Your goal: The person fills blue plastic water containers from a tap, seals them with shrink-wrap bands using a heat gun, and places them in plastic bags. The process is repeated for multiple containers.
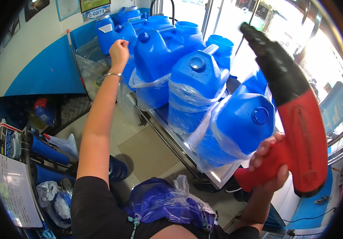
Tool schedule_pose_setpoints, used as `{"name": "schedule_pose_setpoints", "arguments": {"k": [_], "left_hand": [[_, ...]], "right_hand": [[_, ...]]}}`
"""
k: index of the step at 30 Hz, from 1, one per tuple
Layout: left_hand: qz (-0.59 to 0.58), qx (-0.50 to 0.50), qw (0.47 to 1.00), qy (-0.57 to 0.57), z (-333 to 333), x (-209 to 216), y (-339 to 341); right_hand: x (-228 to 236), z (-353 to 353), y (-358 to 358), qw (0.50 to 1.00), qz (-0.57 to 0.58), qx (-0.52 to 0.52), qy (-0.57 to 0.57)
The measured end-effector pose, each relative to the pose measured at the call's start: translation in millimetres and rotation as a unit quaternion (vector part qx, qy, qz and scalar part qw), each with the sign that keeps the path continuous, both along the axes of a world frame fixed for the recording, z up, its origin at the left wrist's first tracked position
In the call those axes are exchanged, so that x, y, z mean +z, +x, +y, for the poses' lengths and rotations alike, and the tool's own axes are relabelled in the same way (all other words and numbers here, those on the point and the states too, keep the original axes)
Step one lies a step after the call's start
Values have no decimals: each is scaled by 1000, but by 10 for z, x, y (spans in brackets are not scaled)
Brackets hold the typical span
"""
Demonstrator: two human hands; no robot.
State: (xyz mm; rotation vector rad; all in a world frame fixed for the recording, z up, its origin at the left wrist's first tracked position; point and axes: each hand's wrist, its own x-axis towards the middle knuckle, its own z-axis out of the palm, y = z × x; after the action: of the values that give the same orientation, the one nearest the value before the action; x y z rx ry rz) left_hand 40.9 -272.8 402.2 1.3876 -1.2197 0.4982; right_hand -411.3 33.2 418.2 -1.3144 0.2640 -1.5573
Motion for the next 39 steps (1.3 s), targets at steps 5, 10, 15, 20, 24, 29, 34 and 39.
{"name": "schedule_pose_setpoints", "arguments": {"k": [5,10,15,20,24,29,34,39], "left_hand": [[4,4,999,36,-436,-9,-45],[42,-49,998,-24,-473,115,-114],[90,-101,991,-10,-378,212,-154],[92,-123,988,-25,-356,213,-146],[48,-121,991,2,-384,212,-64],[180,-324,918,139,-452,296,67],[244,-487,818,186,-569,406,138],[108,-513,825,210,-694,514,232]], "right_hand": [[44,-305,590,998,32,38,32],[39,-600,857,998,61,26,22],[23,-826,946,997,62,15,34],[-10,-997,992,997,74,18,27],[-37,-1106,1076,996,84,17,28],[42,-1217,1265,995,85,-33,45],[183,-1375,1615,990,91,-97,34],[235,-1462,1960,986,84,-140,43]]}}
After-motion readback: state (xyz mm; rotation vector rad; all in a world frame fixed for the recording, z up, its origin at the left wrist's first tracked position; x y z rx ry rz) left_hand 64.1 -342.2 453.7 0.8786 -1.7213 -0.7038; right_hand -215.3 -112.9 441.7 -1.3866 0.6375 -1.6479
